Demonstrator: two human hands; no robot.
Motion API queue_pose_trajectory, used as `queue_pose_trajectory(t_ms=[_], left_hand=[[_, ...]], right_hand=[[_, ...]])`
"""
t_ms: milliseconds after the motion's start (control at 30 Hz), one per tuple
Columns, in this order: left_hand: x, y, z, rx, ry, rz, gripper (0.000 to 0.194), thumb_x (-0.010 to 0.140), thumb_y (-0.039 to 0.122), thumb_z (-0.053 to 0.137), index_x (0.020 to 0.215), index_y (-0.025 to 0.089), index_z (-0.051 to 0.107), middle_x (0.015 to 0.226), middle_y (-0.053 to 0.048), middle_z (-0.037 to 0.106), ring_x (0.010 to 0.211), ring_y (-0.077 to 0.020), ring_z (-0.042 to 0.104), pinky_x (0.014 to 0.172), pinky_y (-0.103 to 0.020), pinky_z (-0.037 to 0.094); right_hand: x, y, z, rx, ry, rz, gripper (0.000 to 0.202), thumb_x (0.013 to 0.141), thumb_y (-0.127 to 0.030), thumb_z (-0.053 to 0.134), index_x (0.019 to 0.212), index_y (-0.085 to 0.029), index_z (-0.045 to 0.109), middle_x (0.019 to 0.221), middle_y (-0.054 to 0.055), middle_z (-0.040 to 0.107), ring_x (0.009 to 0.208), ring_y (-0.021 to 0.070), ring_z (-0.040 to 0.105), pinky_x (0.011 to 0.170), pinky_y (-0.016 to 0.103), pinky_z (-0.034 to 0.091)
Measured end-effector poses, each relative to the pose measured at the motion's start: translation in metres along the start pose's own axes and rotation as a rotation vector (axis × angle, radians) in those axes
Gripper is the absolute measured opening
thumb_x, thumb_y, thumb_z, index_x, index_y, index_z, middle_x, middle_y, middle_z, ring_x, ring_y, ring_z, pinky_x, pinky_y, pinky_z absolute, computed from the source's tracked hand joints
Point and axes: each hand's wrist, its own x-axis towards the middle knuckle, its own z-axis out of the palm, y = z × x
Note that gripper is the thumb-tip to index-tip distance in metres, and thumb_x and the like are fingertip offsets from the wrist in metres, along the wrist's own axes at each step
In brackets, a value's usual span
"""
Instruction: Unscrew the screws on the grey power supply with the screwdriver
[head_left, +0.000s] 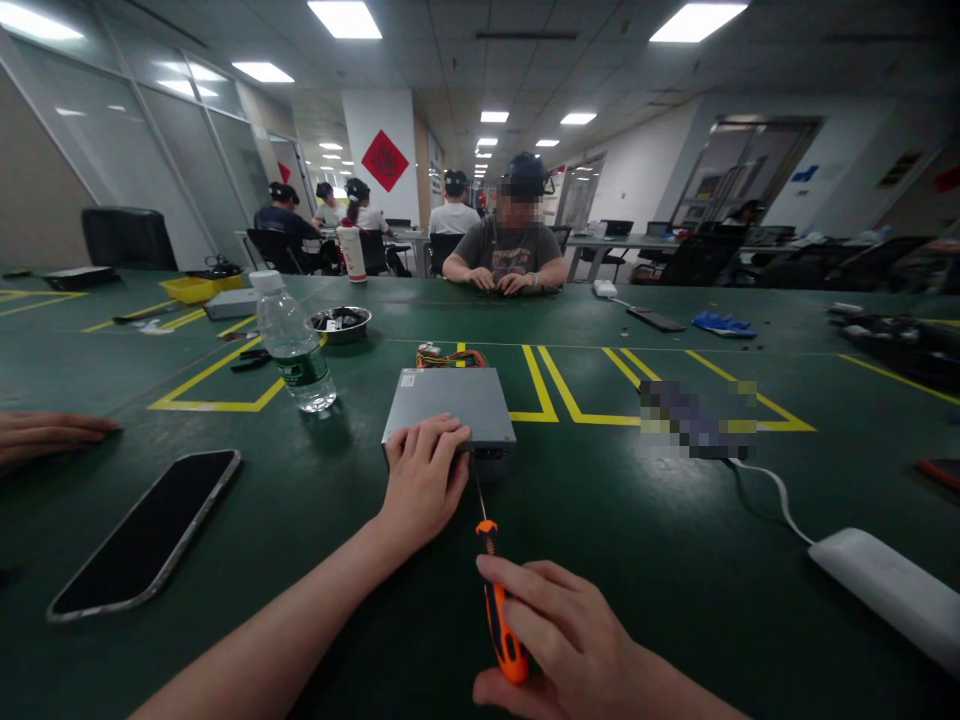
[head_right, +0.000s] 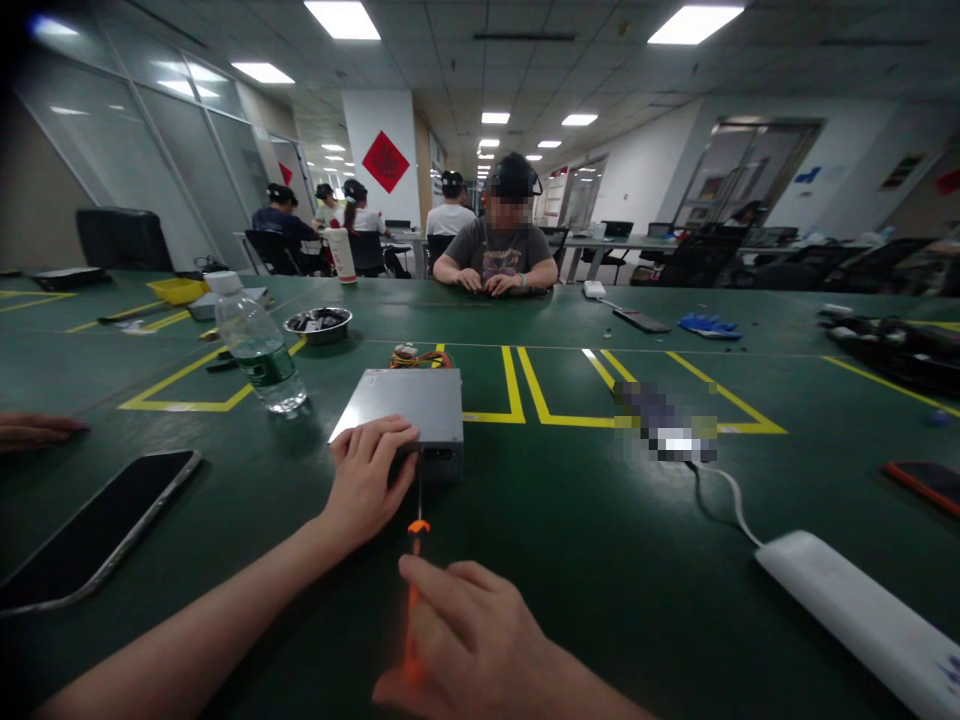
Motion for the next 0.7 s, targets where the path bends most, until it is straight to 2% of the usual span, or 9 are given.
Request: queue_pose_trajectory(t_ms=[67,133,267,333,500,600,700], left_hand=[[0.0003,0.0001,0.0000,0.001,0.000,-0.002,0.021,0.085,0.020,0.047,0.106,0.022,0.052,0.111,-0.008,0.060,0.110,-0.0219,0.051,0.088,-0.040,0.029],[0.0005,0.0001,-0.0001,0.001,-0.005,-0.004,0.021,0.085,0.020,0.047,0.106,0.022,0.052,0.112,-0.008,0.060,0.110,-0.0221,0.051,0.088,-0.040,0.029],[0.0002,0.0001,-0.0001,-0.002,-0.013,-0.002,0.022,0.085,0.020,0.047,0.107,0.022,0.052,0.113,-0.007,0.059,0.111,-0.0219,0.050,0.089,-0.040,0.029],[-0.0002,0.0002,-0.0002,-0.003,-0.011,-0.003,0.022,0.085,0.020,0.048,0.107,0.022,0.052,0.112,-0.007,0.060,0.110,-0.0219,0.051,0.088,-0.040,0.029],[-0.0005,-0.0001,-0.0009,-0.004,-0.022,-0.007,0.022,0.085,0.020,0.047,0.107,0.022,0.052,0.112,-0.007,0.059,0.111,-0.0219,0.050,0.089,-0.040,0.029],[-0.0003,-0.0003,-0.0006,-0.005,-0.019,-0.006,0.022,0.085,0.020,0.047,0.107,0.022,0.052,0.113,-0.008,0.059,0.111,-0.0220,0.050,0.088,-0.040,0.029],[-0.0004,-0.0002,0.0005,-0.003,-0.013,-0.007,0.022,0.085,0.020,0.047,0.106,0.022,0.052,0.112,-0.007,0.059,0.110,-0.0221,0.050,0.088,-0.040,0.029]], right_hand=[[0.0039,-0.0015,-0.0023,-0.012,-0.075,-0.003,0.028,0.096,-0.034,0.037,0.101,-0.014,0.056,0.102,0.015,0.066,0.094,0.0157,0.064,0.077,0.025,0.052],[0.0060,-0.0016,-0.0033,-0.020,-0.093,-0.030,0.026,0.096,-0.027,0.035,0.103,-0.015,0.057,0.101,0.015,0.066,0.091,0.0151,0.064,0.076,0.025,0.052],[0.0013,0.0020,-0.0017,-0.029,0.037,-0.064,0.018,0.091,-0.026,0.049,0.097,-0.010,0.055,0.098,0.017,0.067,0.090,0.0171,0.065,0.078,0.026,0.052],[-0.0014,0.0028,-0.0007,-0.036,0.039,-0.036,0.021,0.089,-0.029,0.052,0.098,-0.009,0.054,0.100,0.018,0.066,0.093,0.0183,0.064,0.079,0.028,0.053],[0.0029,-0.0007,-0.0001,-0.033,-0.133,-0.048,0.026,0.090,-0.033,0.051,0.107,-0.014,0.054,0.106,0.016,0.064,0.095,0.0180,0.063,0.077,0.026,0.053],[0.0036,-0.0001,-0.0004,-0.039,-0.057,-0.074,0.021,0.092,-0.030,0.048,0.102,-0.013,0.056,0.102,0.017,0.065,0.093,0.0175,0.064,0.076,0.025,0.053],[-0.0002,0.0029,-0.0011,-0.035,0.050,-0.014,0.016,0.090,-0.027,0.049,0.096,-0.012,0.054,0.099,0.017,0.066,0.092,0.0173,0.064,0.077,0.026,0.053]])
